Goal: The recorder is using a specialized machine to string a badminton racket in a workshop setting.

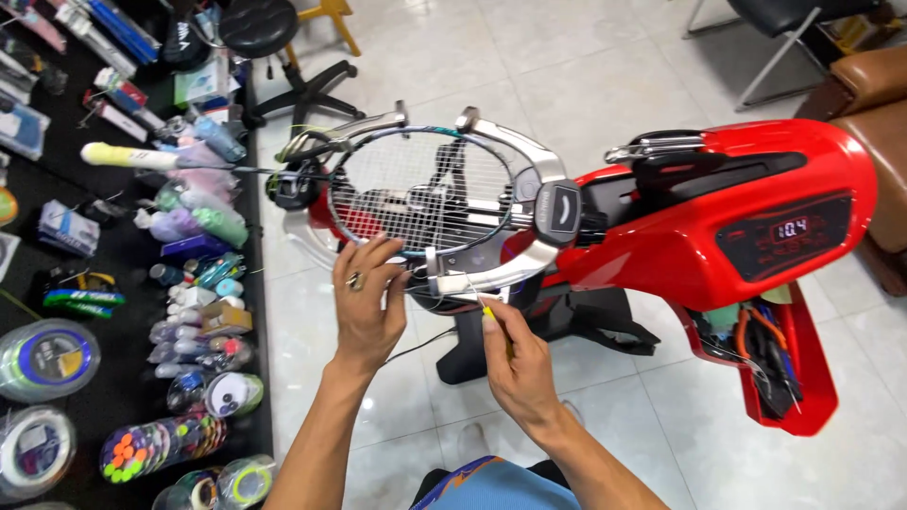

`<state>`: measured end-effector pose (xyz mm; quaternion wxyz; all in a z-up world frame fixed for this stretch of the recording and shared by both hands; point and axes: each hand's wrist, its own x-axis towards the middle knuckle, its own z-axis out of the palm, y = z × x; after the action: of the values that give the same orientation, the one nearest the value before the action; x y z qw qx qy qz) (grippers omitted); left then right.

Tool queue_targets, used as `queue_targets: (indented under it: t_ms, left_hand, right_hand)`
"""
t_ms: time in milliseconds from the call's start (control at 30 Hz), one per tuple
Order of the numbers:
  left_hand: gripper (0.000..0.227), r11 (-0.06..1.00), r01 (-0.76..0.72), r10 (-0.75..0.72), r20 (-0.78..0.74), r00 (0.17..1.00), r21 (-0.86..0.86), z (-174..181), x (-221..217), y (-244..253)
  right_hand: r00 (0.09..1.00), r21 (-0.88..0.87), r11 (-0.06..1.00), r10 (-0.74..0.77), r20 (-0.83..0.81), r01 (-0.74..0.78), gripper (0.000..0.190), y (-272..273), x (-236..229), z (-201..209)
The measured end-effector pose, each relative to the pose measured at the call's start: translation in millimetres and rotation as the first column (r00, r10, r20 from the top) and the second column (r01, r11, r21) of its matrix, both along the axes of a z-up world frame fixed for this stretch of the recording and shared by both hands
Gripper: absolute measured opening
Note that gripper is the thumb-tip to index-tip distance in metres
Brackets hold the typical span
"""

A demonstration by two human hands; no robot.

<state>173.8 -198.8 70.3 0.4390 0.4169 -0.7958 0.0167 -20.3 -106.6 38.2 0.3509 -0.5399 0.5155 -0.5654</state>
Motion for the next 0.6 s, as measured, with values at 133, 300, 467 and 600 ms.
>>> queue_targets:
  t_ms: [133,300,467,600]
  left_hand:
    - [0.011,0.997,0.064,-0.063,-0.02,0.998,0.037,-4,1,-3]
    - [0.009,0.996,0.063,-0.058,-0.076,0.995,0.07,-11,-1,-4]
    - [0.007,0.994,0.08,-0.071,-0.111,0.991,0.074,-15,-5,-4]
    - [0.007,0.995,0.077,-0.069,-0.118,0.991,0.07,-18,-5,-4]
  right_hand:
    - [0.986,0.08,0.997,0.004,-0.164,0.009,0.042,-13,9,5]
    - [0.957,-0.067,0.997,-0.064,-0.283,0.047,0.045,-18,14,10]
    - [0.939,-0.051,0.995,-0.099,-0.33,0.087,0.045,-21,15,14]
    - [0.94,-0.038,0.996,-0.091,-0.329,0.083,0.045,-22,14,14]
